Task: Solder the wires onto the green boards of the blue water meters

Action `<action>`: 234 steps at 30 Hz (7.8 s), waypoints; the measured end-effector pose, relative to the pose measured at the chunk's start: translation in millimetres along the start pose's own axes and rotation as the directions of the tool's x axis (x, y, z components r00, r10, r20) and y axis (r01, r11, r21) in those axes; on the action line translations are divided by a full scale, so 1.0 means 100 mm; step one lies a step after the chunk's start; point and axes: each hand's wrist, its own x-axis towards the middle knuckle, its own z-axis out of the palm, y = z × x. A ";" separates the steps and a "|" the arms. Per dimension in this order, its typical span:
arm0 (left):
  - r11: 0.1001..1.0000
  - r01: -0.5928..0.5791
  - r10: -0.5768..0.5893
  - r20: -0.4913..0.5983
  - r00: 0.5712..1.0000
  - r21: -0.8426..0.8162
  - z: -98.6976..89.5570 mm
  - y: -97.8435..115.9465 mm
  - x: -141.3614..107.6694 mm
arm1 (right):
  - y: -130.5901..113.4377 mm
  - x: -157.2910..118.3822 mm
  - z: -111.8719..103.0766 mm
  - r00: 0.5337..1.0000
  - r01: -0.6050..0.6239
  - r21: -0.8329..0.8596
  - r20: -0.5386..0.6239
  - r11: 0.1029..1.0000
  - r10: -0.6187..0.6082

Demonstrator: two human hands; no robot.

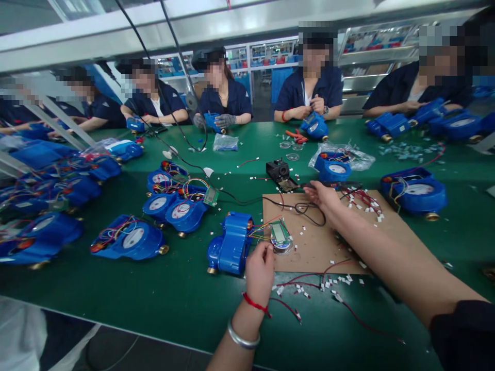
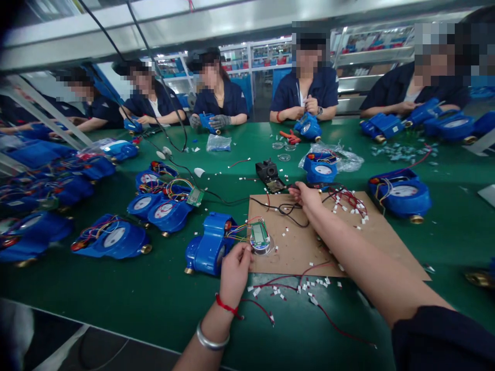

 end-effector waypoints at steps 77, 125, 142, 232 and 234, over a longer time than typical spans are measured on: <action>0.891 -0.398 0.430 -0.128 0.893 0.216 0.05 0.06 -0.05 | 0.14 -2.12 -0.73 0.831 0.403 -0.076 0.448 0.912 -0.330; 0.883 -0.401 0.438 -0.120 0.891 0.245 0.04 0.07 -0.07 | -0.13 -2.11 -0.77 0.324 0.923 -0.153 0.805 0.354 -0.497; 0.891 -0.383 0.420 -0.122 0.900 0.245 0.03 0.08 -0.08 | -0.14 -2.14 -0.74 0.385 0.888 -0.190 0.803 0.418 -0.455; 0.601 -0.542 0.563 0.170 0.809 0.587 -0.16 0.71 -0.11 | 0.51 -1.84 0.04 0.662 0.728 -0.170 0.427 0.664 -0.616; 0.568 -0.510 0.556 0.156 0.817 0.646 -0.12 0.80 0.13 | 0.51 -1.84 0.04 0.664 0.726 -0.170 0.427 0.667 -0.614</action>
